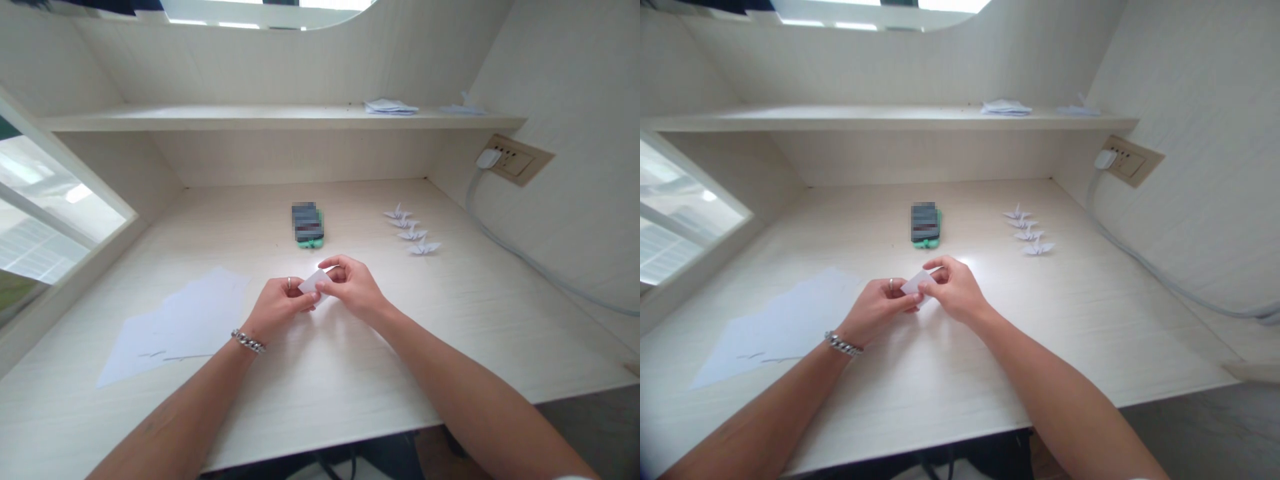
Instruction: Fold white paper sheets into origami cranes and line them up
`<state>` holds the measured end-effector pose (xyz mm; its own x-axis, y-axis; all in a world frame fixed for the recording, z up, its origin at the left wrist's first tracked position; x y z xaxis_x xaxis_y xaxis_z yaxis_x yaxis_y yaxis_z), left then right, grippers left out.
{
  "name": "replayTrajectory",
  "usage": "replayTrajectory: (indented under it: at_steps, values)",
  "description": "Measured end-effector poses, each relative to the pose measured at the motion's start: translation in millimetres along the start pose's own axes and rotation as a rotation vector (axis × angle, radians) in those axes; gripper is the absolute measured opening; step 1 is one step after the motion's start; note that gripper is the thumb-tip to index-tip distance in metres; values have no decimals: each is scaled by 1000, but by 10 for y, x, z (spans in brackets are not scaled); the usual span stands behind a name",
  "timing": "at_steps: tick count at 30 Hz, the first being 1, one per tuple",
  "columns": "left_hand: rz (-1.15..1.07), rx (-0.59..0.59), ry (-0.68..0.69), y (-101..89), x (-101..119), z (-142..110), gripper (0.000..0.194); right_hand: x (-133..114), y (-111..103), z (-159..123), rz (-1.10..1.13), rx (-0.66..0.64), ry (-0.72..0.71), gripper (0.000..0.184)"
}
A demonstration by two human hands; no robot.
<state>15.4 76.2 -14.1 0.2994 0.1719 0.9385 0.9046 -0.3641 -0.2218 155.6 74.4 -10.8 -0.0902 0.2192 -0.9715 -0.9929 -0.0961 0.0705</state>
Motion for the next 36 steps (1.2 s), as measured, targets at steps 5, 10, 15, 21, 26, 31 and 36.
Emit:
replayTrajectory:
  at_steps: [5,10,15,21,26,31,36]
  values:
    - [44,20,31,-2,54,-28,23,-7,1,-6,13,-1,-8,32]
    - [171,75,94,-8,104,-45,27,-13,5,8,38,59,-53,19]
    - [165,57,106,11,138,-59,26,-82,20,-10,-59,34,-65,12]
    - [125,74,122,9,161,-69,29,-78,32,-15,-22,23,-88,13]
    - [-16,115,101,-39,130,-56,30,-2,44,4,68,50,-38,22]
    - [-83,154,84,-60,126,-58,33,-26,-4,0,106,141,-34,34]
    - [-126,239,86,-125,111,-61,32,7,36,-11,83,91,36,44]
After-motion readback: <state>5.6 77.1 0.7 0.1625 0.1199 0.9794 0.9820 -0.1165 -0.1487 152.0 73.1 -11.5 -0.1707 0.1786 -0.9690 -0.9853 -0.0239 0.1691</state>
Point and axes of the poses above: each hand's wrist, its own z-axis towards the middle knuckle, its own y-axis out of the palm, x = y × z, the point moved 7 cm from there along z, towards the middle knuckle, and after that the axes turned 10 degrees about -y, right-handed, at the moved point
